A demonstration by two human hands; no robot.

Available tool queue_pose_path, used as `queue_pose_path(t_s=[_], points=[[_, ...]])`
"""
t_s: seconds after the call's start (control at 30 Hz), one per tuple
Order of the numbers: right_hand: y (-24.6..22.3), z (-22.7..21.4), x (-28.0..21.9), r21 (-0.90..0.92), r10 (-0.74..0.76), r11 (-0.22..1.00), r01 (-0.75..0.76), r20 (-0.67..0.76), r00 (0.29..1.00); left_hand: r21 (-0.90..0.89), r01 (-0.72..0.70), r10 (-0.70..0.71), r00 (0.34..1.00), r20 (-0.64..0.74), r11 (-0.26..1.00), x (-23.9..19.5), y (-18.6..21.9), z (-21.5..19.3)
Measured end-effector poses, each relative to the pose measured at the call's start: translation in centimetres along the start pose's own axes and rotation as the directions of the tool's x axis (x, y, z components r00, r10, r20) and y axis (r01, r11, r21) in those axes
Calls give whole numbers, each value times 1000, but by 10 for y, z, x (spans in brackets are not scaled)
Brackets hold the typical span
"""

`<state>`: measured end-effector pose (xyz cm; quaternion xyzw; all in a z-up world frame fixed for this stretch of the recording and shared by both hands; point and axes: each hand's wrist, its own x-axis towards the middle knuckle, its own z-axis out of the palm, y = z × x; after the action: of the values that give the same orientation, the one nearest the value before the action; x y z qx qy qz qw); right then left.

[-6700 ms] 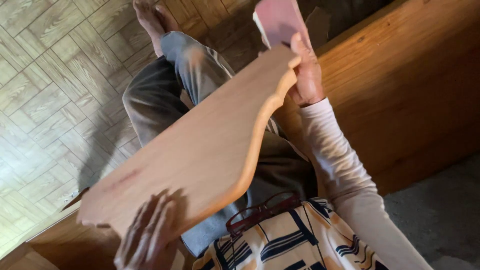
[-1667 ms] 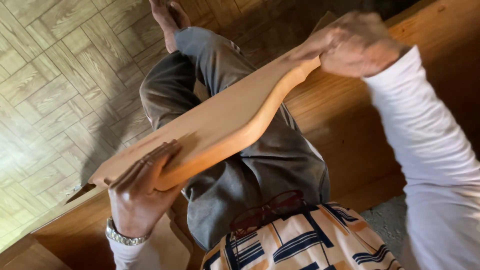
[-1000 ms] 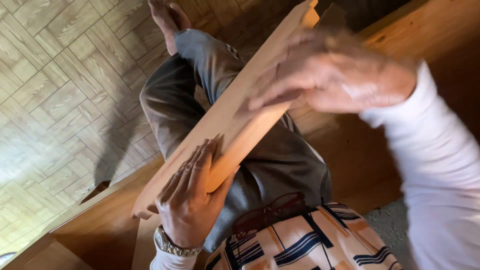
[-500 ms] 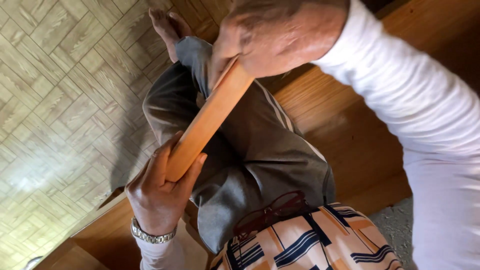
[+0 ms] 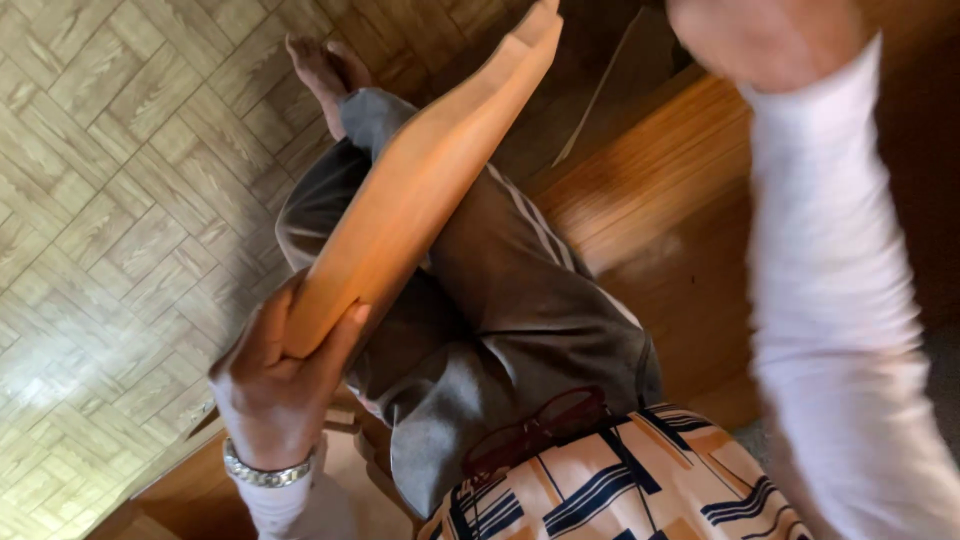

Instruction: The person sands a wooden board using a sanding block. They hold the board on their lap and rub the sanding block along the edges and flat surfaces, flipping the board over to work on different sides.

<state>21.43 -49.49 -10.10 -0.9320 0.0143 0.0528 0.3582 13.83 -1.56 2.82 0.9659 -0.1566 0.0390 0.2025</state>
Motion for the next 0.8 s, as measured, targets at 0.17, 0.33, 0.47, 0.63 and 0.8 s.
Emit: queue_pose_path(t_s=[0.17,0.33,0.47,0.63,0.8], points=[[-132,-4,-45,477,-197,831,286,-230,953,-120,165,-153,983,101,979,10,3,-5],[-148,27,-44,542,-213,766,345,-293,932,-47,160,-156,984,91,986,7,9,-4],[-161,19,-32,349,-440,836,423,-35,898,-63,113,-111,993,29,992,0,13,0],[-192,41,-44,170,-450,870,462,-109,887,-47,129,-127,991,40,991,-1,7,-2],[-197,38,-46,156,-495,854,496,-51,868,-31,179,-177,983,54,983,1,1,0]])
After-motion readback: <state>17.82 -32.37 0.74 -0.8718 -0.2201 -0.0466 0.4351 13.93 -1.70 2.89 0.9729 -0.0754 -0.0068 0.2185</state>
